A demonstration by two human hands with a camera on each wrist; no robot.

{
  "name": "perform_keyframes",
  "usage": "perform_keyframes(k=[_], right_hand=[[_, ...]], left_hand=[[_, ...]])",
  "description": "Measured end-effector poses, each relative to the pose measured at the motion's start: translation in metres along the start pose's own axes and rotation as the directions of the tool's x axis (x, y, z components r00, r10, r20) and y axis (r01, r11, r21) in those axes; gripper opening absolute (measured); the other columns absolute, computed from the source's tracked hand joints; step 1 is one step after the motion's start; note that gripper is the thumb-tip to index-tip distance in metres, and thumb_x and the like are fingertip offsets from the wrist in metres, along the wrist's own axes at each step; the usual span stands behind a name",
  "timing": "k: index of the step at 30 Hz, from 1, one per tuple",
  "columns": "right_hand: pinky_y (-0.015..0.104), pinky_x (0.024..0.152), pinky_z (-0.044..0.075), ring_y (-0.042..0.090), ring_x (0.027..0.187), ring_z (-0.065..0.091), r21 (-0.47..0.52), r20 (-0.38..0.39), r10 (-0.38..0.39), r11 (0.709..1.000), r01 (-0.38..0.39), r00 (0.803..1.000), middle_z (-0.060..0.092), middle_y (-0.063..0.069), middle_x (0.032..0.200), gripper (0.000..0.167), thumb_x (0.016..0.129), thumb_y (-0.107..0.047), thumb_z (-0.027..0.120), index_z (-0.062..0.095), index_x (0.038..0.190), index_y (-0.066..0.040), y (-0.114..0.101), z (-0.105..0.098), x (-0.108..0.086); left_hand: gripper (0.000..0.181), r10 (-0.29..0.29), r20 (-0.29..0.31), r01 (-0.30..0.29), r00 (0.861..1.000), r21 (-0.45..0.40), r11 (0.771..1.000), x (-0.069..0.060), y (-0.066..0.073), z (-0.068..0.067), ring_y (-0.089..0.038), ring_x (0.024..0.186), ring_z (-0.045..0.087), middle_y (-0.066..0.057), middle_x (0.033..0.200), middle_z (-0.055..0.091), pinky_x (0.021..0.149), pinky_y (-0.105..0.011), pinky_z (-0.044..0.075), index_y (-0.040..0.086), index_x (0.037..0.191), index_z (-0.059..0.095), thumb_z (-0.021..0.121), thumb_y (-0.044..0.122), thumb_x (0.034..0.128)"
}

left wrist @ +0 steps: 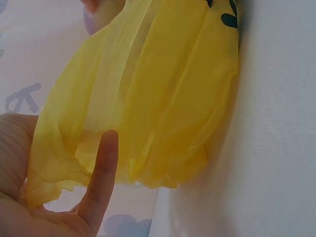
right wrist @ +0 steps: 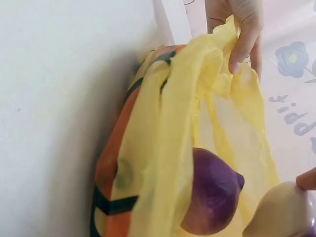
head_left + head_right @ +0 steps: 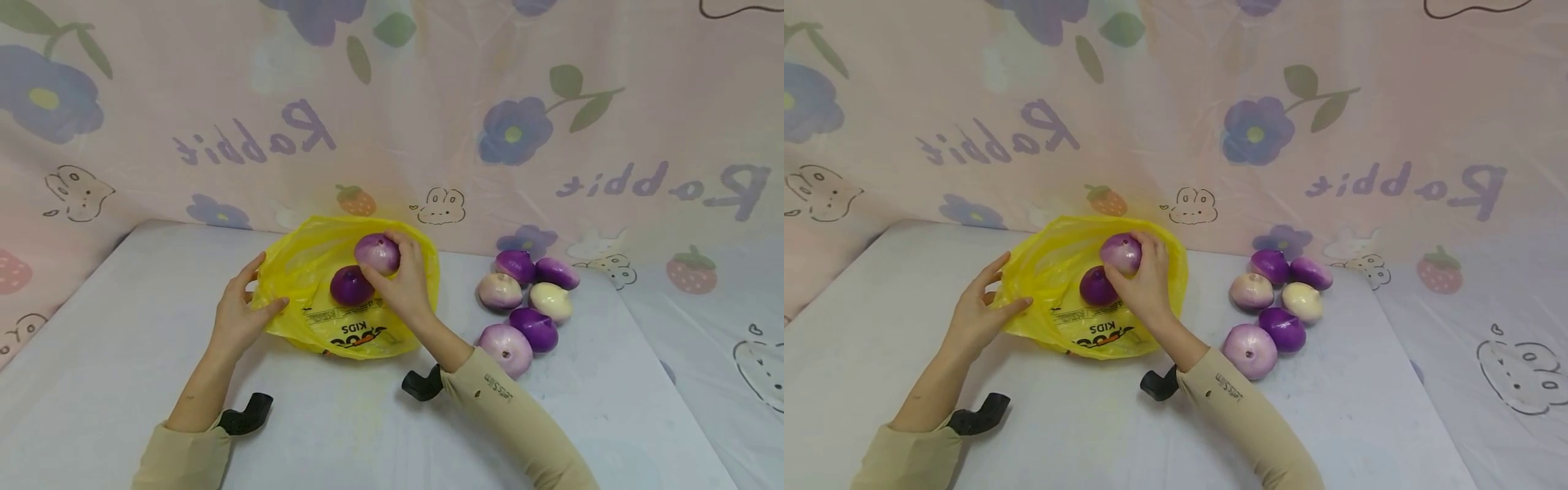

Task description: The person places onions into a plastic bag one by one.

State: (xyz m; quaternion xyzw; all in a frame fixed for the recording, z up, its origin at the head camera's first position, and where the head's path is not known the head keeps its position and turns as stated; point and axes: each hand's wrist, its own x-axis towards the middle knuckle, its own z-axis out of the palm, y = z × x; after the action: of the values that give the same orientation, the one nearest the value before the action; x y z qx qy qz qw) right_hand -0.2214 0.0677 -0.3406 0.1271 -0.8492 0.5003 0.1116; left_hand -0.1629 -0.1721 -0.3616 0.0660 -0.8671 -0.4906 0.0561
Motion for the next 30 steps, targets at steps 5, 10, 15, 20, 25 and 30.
perform_keyframes(k=[5, 10, 15, 20, 25, 30], right_hand=[[0.047, 0.105, 0.040, 0.029, 0.127, 0.042, -0.016, 0.014, 0.030, 0.999, -0.030, 0.999, 0.035, 0.012, 0.143, 0.064, 0.083, -0.018, 0.071, 0.042, 0.139, -0.011, 0.003, 0.002, 0.002], [0.047, 0.107, 0.038, 0.031, 0.129, 0.040, -0.036, 0.013, 0.048, 0.998, -0.048, 0.999, 0.033, 0.014, 0.146, 0.063, 0.084, -0.016, 0.070, 0.042, 0.140, -0.010, 0.006, 0.003, 0.004], [0.049, 0.108, 0.036, 0.032, 0.131, 0.039, -0.051, 0.012, 0.075, 0.996, -0.074, 0.997, 0.032, 0.015, 0.147, 0.063, 0.084, -0.016, 0.070, 0.042, 0.140, -0.010, 0.010, 0.005, 0.008], [0.049, 0.107, 0.036, 0.033, 0.129, 0.041, -0.064, 0.005, 0.113, 0.992, -0.112, 0.994, 0.034, 0.016, 0.145, 0.063, 0.084, -0.016, 0.071, 0.043, 0.139, -0.009, 0.014, 0.007, 0.012], [0.048, 0.108, 0.036, 0.034, 0.129, 0.041, -0.076, 0.003, 0.123, 0.990, -0.123, 0.992, 0.034, 0.018, 0.145, 0.063, 0.084, -0.017, 0.072, 0.042, 0.139, -0.008, 0.018, 0.009, 0.013], [0.047, 0.109, 0.033, 0.034, 0.130, 0.040, -0.076, 0.009, 0.087, 0.993, -0.086, 0.996, 0.034, 0.019, 0.144, 0.063, 0.084, -0.018, 0.071, 0.043, 0.139, -0.005, 0.019, 0.007, 0.010]], left_hand=[[0.083, 0.004, -0.007, -0.004, 1.000, 0.000, 1.000, 0.001, 0.001, 0.001, -0.038, 0.107, 0.050, -0.024, 0.144, 0.033, 0.072, -0.025, 0.047, 0.022, 0.154, 0.021, 0.068, 0.016, 0.0864], [0.083, 0.004, -0.007, -0.004, 1.000, -0.001, 1.000, 0.001, 0.002, 0.001, -0.038, 0.108, 0.049, -0.024, 0.144, 0.034, 0.074, -0.026, 0.047, 0.022, 0.154, 0.021, 0.068, 0.016, 0.0861], [0.083, 0.003, -0.006, -0.003, 1.000, -0.008, 1.000, 0.001, 0.002, 0.001, -0.038, 0.108, 0.049, -0.024, 0.144, 0.033, 0.074, -0.027, 0.048, 0.022, 0.154, 0.021, 0.068, 0.017, 0.0861], [0.083, 0.000, -0.007, -0.001, 1.000, -0.012, 1.000, 0.000, 0.002, 0.001, -0.037, 0.108, 0.049, -0.024, 0.143, 0.034, 0.073, -0.025, 0.047, 0.021, 0.154, 0.021, 0.068, 0.015, 0.0860], [0.083, 0.008, -0.003, -0.008, 1.000, -0.018, 1.000, -0.001, 0.001, 0.001, -0.037, 0.106, 0.050, -0.024, 0.143, 0.034, 0.070, -0.023, 0.047, 0.020, 0.154, 0.021, 0.068, 0.015, 0.0861], [0.083, 0.011, 0.001, -0.011, 1.000, -0.021, 1.000, -0.002, 0.001, 0.001, -0.037, 0.105, 0.050, -0.025, 0.143, 0.034, 0.070, -0.022, 0.047, 0.020, 0.154, 0.021, 0.068, 0.015, 0.0862]])
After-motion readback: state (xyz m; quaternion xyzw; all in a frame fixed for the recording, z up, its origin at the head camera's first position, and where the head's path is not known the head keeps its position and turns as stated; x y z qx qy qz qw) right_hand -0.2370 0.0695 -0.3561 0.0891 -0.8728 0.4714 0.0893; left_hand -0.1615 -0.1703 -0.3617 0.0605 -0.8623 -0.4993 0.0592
